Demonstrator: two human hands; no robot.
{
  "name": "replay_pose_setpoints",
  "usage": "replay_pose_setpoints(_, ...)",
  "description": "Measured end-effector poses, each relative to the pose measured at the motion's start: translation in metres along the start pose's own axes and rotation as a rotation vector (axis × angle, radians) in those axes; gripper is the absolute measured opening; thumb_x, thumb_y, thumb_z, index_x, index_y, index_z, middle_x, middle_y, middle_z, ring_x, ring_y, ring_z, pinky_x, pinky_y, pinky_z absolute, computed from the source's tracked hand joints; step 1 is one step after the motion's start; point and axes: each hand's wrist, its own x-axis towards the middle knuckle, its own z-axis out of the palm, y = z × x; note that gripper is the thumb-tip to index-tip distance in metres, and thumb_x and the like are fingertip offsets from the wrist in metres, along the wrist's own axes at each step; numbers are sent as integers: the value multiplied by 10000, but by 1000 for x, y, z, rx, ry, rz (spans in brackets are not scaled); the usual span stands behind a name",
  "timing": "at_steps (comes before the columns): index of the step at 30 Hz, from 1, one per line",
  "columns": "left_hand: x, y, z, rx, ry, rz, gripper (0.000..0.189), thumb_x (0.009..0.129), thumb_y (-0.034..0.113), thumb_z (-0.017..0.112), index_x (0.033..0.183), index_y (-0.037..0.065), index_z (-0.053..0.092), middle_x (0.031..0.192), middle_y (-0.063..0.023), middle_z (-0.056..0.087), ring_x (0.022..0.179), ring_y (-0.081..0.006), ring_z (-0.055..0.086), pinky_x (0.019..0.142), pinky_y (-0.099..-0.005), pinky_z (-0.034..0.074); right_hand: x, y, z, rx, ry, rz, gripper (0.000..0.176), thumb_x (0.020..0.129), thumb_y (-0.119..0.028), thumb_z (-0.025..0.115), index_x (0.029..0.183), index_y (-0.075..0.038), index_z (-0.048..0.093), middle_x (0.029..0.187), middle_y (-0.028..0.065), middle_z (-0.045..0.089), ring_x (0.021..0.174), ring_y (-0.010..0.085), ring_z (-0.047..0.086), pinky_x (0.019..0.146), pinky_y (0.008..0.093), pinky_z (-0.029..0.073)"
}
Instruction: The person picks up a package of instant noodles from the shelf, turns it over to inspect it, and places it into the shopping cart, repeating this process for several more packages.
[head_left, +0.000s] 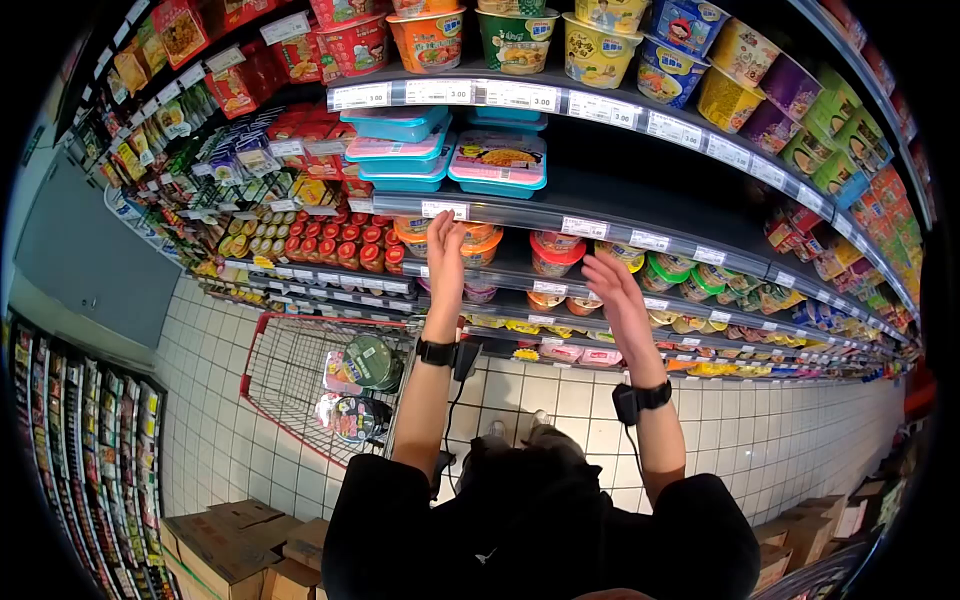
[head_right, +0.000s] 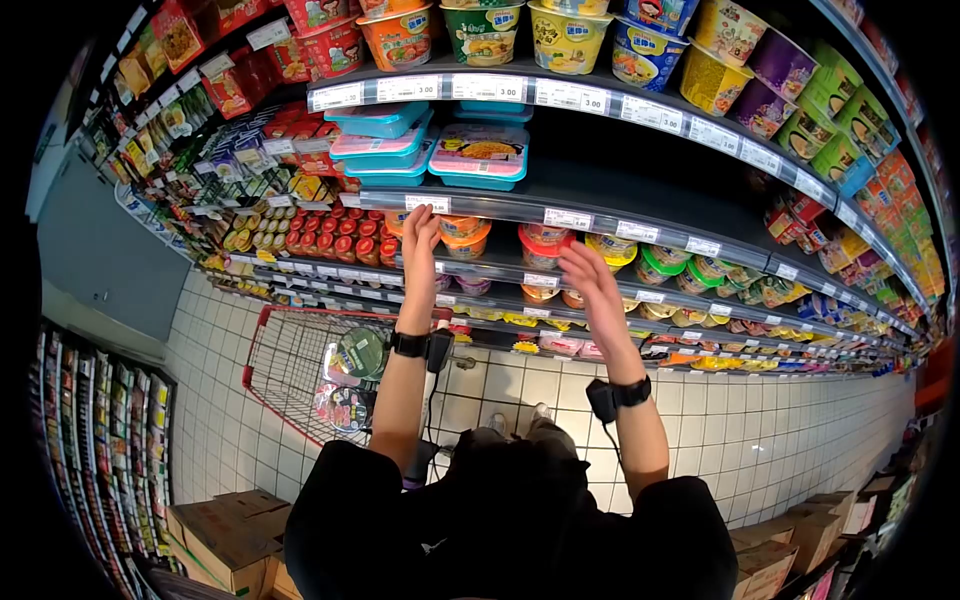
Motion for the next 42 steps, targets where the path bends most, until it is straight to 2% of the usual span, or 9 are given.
replay_pose_setpoints(9,63,-8,22,-26,91,-55,540,925,335,613,1350,63,422,1400,-123,427,1346,-236,389,1125,-375,305,126,3,-2,-81,-45,31,508,971,-175,513,1442,-27,390,1460,158,450,1364,224,421,1107,313,337)
replay_pose_setpoints(15,82,-18,25,-144,104,-110,577,922,415,582,1330,39,422,1391,-132,423,1362,-246,372,1112,-385,312,187,27,18,-348,54,-12,666,906,-247,604,1429,72,341,1452,264,434,1348,311,454,1084,359,379)
replay_pose_setpoints(18,90,-15,28,-91,47,-152,718,919,428,581,1440,0,335,1549,-187,267,1473,-287,217,1165,-392,253,203,31,24,-351,49,52,640,902,-244,604,1402,86,376,1401,261,491,1307,313,492,1057,351,396)
replay_pose_setpoints(23,100,-20,28,-83,45,-175,694,942,413,553,1458,10,324,1566,-179,240,1487,-316,166,1179,-396,237,201,26,36,-381,116,116,657,882,-265,620,1376,115,413,1295,217,572,1138,246,563,981,326,421)
replay_pose_setpoints(26,103,-21,30,-139,41,-185,697,952,392,545,1470,-11,308,1568,-191,230,1479,-323,183,1180,-407,248,226,62,24,-365,135,71,607,896,-225,604,1368,113,425,1247,201,603,1114,237,579,950,318,439)
replay_pose_setpoints(31,106,-20,36,-166,30,-197,704,968,392,541,1470,-40,302,1560,-211,237,1458,-327,231,1164,-416,291,218,50,27,-329,99,9,541,911,-152,580,1364,105,434,1206,182,630,1086,218,593,926,307,450)
replay_pose_setpoints(35,101,-24,37,-101,48,-187,571,995,385,508,1400,-3,404,1445,-156,409,1383,-289,356,1111,-396,353,212,52,22,-244,148,6,449,923,-134,579,1311,81,505,1219,201,645,1130,257,610,956,320,444)
replay_pose_setpoints(39,95,-25,33,-125,55,-139,471,1011,364,484,1329,18,470,1361,-122,488,1299,-243,448,1092,-386,370,196,42,21,-173,187,-38,452,961,-118,558,1353,82,456,1244,178,637,1139,214,594,983,302,425)
replay_pose_setpoints(42,81,-9,27,-162,-3,-43,321,1029,319,455,1202,56,523,1192,-56,589,1152,-156,549,1063,-361,386,181,26,21,-179,137,-35,445,975,-121,551,1358,81,450,1268,173,621,1165,202,580,999,295,413)
